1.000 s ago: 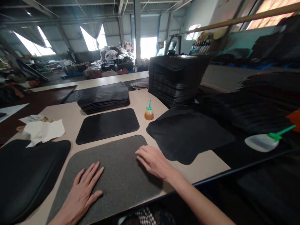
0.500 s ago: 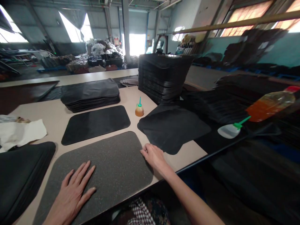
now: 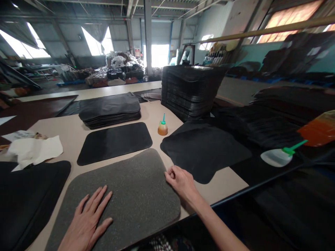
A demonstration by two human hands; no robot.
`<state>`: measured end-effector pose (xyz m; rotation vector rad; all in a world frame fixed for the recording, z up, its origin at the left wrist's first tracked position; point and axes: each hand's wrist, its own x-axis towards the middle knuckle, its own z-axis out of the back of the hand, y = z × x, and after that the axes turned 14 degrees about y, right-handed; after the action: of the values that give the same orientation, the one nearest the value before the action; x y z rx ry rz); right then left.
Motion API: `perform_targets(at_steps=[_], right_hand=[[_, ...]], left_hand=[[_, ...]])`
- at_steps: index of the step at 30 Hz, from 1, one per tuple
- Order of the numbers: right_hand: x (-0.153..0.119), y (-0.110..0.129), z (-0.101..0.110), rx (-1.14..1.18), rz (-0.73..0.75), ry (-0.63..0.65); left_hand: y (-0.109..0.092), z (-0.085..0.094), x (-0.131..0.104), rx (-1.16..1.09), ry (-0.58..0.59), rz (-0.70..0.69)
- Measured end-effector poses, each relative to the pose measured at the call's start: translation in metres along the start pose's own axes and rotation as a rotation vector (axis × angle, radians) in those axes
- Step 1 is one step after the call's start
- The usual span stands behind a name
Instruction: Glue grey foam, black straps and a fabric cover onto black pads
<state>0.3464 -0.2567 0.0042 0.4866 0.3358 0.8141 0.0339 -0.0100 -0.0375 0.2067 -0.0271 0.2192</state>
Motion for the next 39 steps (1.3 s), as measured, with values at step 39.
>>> perform_targets(at_steps=[39], right_hand=[[0.070, 0.045, -0.016, -0.342, 0.895, 0.328]], left_hand=[[-0.003, 0.000, -0.004, -0.033, 0.038, 0.034]])
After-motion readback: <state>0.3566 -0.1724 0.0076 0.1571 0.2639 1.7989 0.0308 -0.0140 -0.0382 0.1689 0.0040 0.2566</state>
